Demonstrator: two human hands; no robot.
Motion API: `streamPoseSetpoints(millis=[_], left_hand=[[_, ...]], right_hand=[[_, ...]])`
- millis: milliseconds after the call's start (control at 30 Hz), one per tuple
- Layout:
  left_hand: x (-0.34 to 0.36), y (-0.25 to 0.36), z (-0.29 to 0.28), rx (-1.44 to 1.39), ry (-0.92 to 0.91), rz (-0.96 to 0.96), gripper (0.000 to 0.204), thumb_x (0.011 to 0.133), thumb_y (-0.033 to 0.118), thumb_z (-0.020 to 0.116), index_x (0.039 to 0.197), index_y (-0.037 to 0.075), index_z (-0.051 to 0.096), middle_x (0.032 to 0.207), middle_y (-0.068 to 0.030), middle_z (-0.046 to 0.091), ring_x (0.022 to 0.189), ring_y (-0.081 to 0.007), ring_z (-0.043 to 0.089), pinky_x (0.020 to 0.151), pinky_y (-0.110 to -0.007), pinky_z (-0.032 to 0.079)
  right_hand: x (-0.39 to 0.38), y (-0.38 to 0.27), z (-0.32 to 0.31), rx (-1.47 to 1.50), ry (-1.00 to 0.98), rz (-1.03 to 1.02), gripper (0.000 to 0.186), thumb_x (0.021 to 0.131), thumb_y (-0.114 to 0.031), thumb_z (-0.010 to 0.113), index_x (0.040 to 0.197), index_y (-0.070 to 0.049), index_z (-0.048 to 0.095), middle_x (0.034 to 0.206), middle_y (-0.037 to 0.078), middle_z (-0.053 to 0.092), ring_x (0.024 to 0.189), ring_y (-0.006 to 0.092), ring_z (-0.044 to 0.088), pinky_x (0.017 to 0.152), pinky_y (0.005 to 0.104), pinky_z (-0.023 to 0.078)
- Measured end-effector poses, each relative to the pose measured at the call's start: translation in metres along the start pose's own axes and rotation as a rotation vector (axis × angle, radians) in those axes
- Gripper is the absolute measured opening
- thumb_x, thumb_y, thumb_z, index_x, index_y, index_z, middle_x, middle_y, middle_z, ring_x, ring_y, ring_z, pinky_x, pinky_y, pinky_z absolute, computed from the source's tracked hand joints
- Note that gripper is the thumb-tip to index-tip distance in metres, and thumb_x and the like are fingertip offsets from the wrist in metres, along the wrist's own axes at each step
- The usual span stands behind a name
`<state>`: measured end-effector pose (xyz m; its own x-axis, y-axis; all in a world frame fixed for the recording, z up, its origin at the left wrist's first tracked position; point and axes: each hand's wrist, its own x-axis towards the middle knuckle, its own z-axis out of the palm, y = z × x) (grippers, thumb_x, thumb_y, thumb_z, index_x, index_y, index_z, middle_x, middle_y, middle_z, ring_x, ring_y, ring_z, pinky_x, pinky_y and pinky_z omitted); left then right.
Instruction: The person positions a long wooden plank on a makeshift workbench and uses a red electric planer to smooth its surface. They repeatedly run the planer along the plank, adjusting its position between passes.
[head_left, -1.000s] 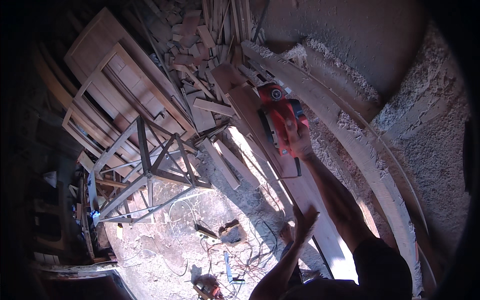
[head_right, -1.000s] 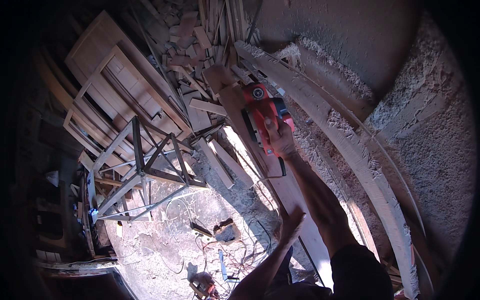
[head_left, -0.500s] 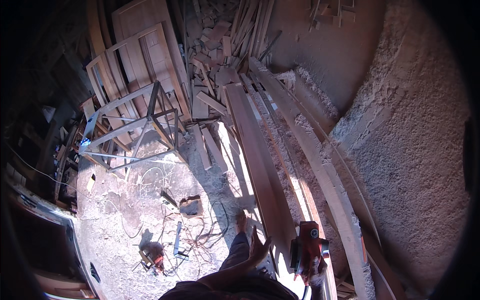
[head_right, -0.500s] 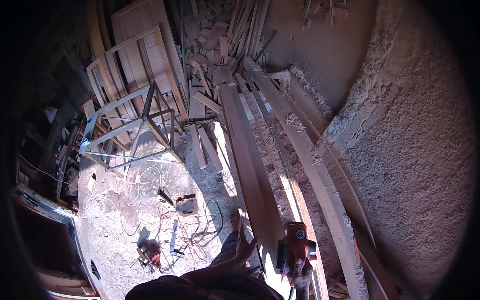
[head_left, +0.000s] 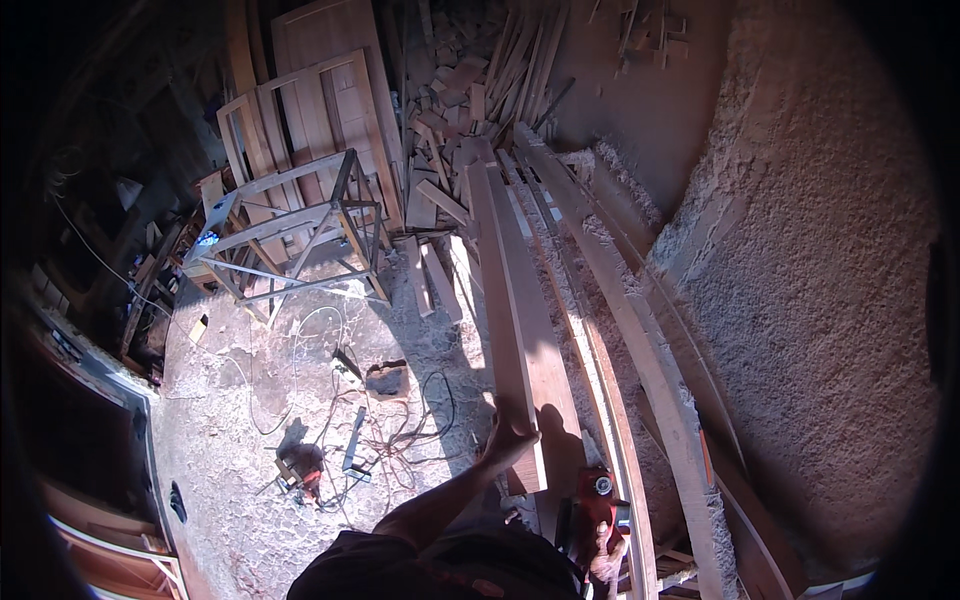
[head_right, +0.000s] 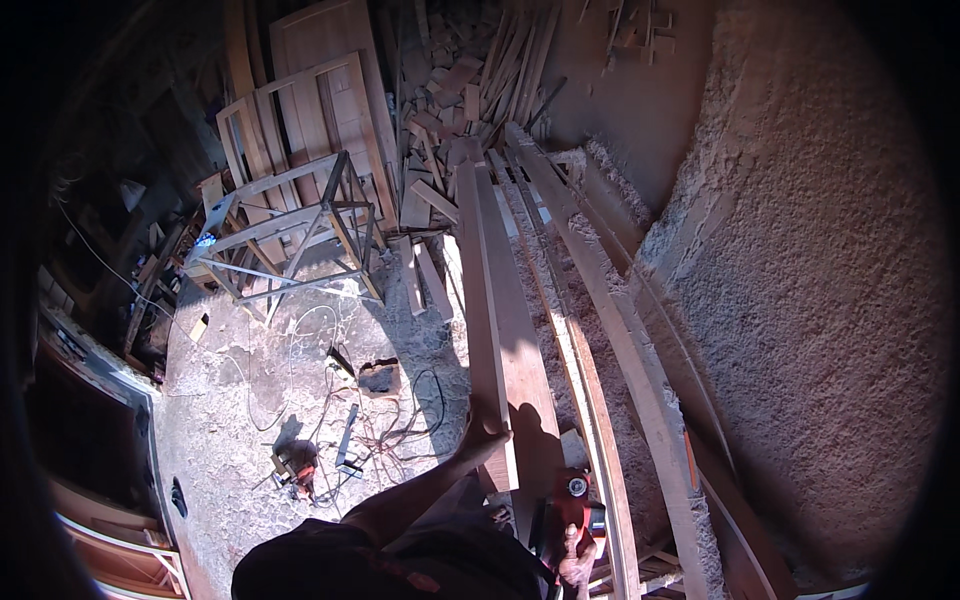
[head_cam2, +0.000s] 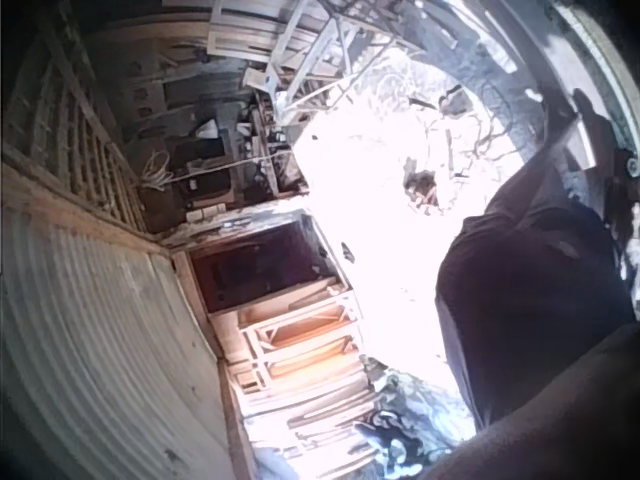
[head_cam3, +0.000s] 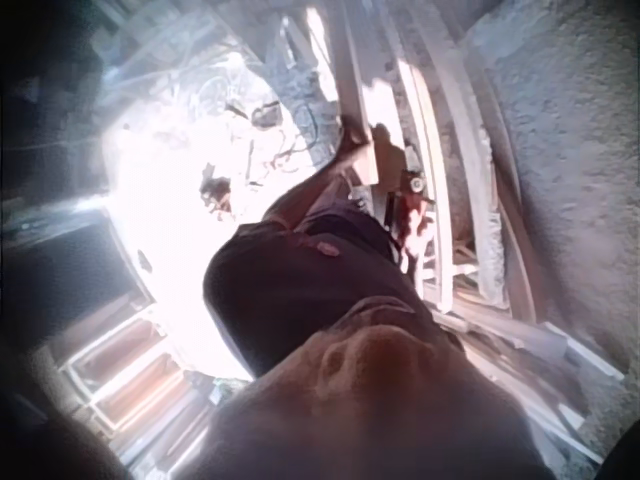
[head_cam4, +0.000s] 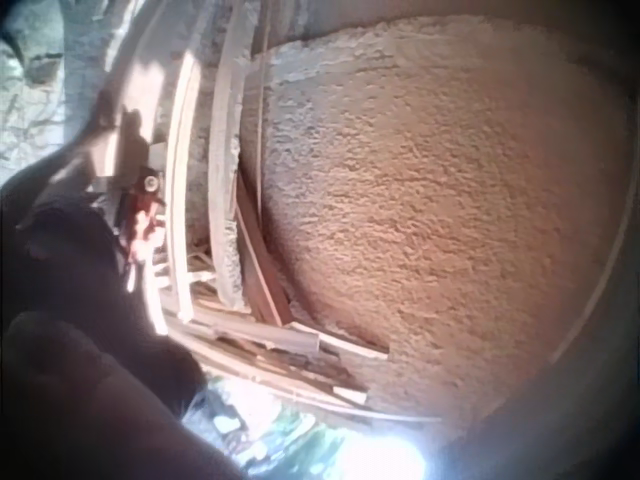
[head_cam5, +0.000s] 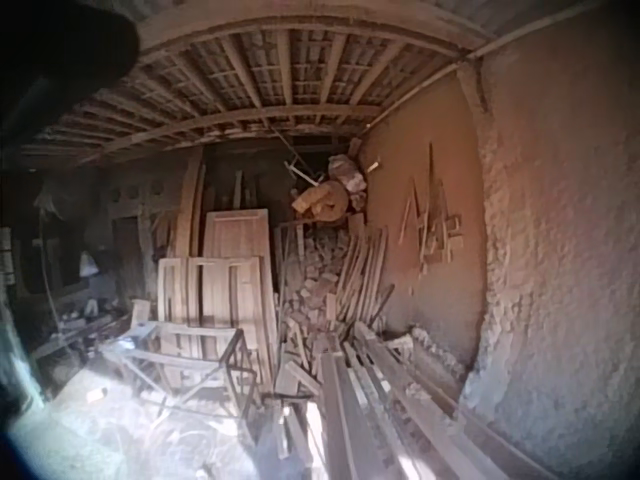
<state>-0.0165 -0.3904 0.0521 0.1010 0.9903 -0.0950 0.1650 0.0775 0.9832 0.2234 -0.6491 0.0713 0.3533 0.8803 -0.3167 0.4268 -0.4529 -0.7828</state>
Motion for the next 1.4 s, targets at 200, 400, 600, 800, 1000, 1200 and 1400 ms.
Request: streamPoseSetpoints(millis=[200,400,600,800,1000,1200,1400], left_hand=[[0.033,0.164,-0.057,-1.141,-0.111,-0.143,0.055,0.096,0.043,0.064,0.138,0.013,0.046,0.118,-0.0066,0.054,0.08,-0.0232,0.066,0.065,-0.039,0.058],[0.079,0.274,-0.102,-1.227,-0.121,0.055,0.051,0.105,0.059,0.044,0.122,0.012,0.056,0.096,-0.005,0.062,0.076,-0.0204,0.067,0.064,-0.035,0.06],[0.085,0.323,-0.119,-1.264,-0.057,0.03,0.047,0.109,0.048,0.039,0.121,0.007,0.057,0.095,-0.0103,0.063,0.079,-0.0223,0.069,0.067,-0.038,0.062],[0.087,0.319,-0.125,-1.189,-0.015,0.089,0.046,0.105,0.046,0.049,0.121,0.003,0.058,0.095,-0.0198,0.062,0.08,-0.0315,0.07,0.064,-0.044,0.062],[0.089,0.318,-0.127,-1.174,-0.08,0.056,0.043,0.112,0.046,0.029,0.116,0.012,0.055,0.083,-0.0074,0.063,0.065,-0.0199,0.069,0.053,-0.037,0.059],[0.082,0.325,-0.126,-1.172,-0.102,0.084,0.041,0.112,0.045,0.033,0.115,0.011,0.056,0.086,-0.009,0.065,0.068,-0.0216,0.069,0.058,-0.037,0.06],[0.124,0.273,-0.14,-1.213,-0.306,0.035,0.037,0.109,0.035,0.044,0.125,0.004,0.058,0.101,-0.0135,0.07,0.081,-0.0253,0.073,0.072,-0.036,0.063]], right_hand=[[0.029,-0.023,0.016,-0.044,-0.052,-0.064,0.041,0.103,-0.043,0.06,0.116,-0.004,0.061,0.079,0.011,0.063,0.066,0.0216,0.061,0.059,0.0363,0.047],[0.038,-0.032,0.027,-0.087,-0.104,-0.1,0.041,0.103,-0.043,0.06,0.116,-0.005,0.062,0.079,0.012,0.063,0.066,0.0223,0.062,0.058,0.0368,0.047],[0.036,-0.029,0.029,-0.113,-0.119,-0.086,0.041,0.103,-0.044,0.06,0.117,-0.005,0.062,0.08,0.013,0.064,0.066,0.023,0.062,0.058,0.0373,0.047],[0.036,-0.03,0.03,-0.123,-0.122,-0.079,0.041,0.102,-0.044,0.06,0.117,-0.006,0.062,0.08,0.014,0.064,0.066,0.0236,0.063,0.058,0.0379,0.047],[0.033,-0.028,0.03,-0.127,-0.119,-0.062,0.041,0.102,-0.044,0.06,0.117,-0.006,0.063,0.08,0.015,0.064,0.066,0.0243,0.063,0.057,0.0384,0.047],[0.031,-0.028,0.032,-0.128,-0.118,-0.055,0.041,0.102,-0.045,0.06,0.118,-0.007,0.063,0.08,0.015,0.065,0.066,0.0249,0.064,0.057,0.0389,0.047],[0.03,-0.029,0.035,-0.118,-0.126,-0.059,0.041,0.102,-0.045,0.06,0.118,-0.007,0.063,0.08,0.016,0.065,0.066,0.0256,0.064,0.056,0.0394,0.047]])
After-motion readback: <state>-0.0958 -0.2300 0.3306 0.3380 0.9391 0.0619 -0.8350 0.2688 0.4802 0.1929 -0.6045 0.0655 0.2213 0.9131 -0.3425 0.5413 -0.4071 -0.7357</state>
